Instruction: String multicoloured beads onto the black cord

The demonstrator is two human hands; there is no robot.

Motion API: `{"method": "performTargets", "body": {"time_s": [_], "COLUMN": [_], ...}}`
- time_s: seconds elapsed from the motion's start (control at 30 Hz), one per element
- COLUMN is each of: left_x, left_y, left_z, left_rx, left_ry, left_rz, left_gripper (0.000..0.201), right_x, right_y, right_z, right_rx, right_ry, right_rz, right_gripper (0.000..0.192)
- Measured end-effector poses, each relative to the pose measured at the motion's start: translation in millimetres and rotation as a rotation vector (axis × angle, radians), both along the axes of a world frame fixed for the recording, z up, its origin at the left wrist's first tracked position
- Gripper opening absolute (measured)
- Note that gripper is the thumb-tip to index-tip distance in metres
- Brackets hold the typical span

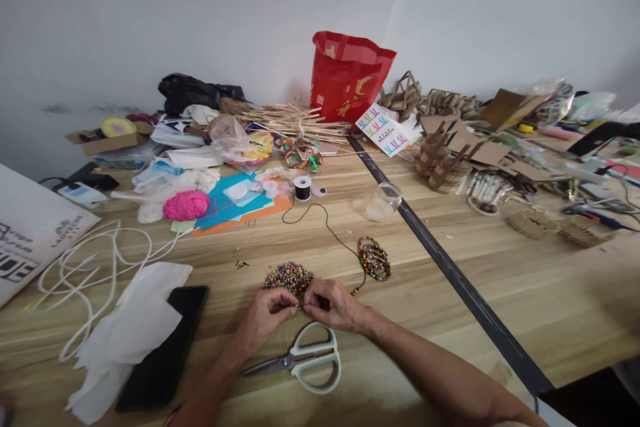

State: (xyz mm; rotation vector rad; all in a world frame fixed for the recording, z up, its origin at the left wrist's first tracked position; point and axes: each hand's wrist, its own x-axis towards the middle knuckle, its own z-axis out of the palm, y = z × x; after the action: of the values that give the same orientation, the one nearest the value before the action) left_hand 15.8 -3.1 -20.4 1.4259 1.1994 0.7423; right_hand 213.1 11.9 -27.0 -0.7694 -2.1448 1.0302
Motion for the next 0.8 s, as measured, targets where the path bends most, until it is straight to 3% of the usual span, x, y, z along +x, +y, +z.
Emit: {"method": "performTargets", "body": {"time_s": [0.8], "left_x": [1.5], "left_y": [-2.3], "left_z": [4.6], "left_rx": [-0.022], "left_ry": [0.004], "left_rz": [0.014], "left_gripper": [0.01], "right_x": [-1.1], "right_y": [-0.4], "right_z": [-0.8], "right_rx": [0.016], "right_ry": [-0.028], "right_rz": [-0.004], "right_gripper": [0.005]}}
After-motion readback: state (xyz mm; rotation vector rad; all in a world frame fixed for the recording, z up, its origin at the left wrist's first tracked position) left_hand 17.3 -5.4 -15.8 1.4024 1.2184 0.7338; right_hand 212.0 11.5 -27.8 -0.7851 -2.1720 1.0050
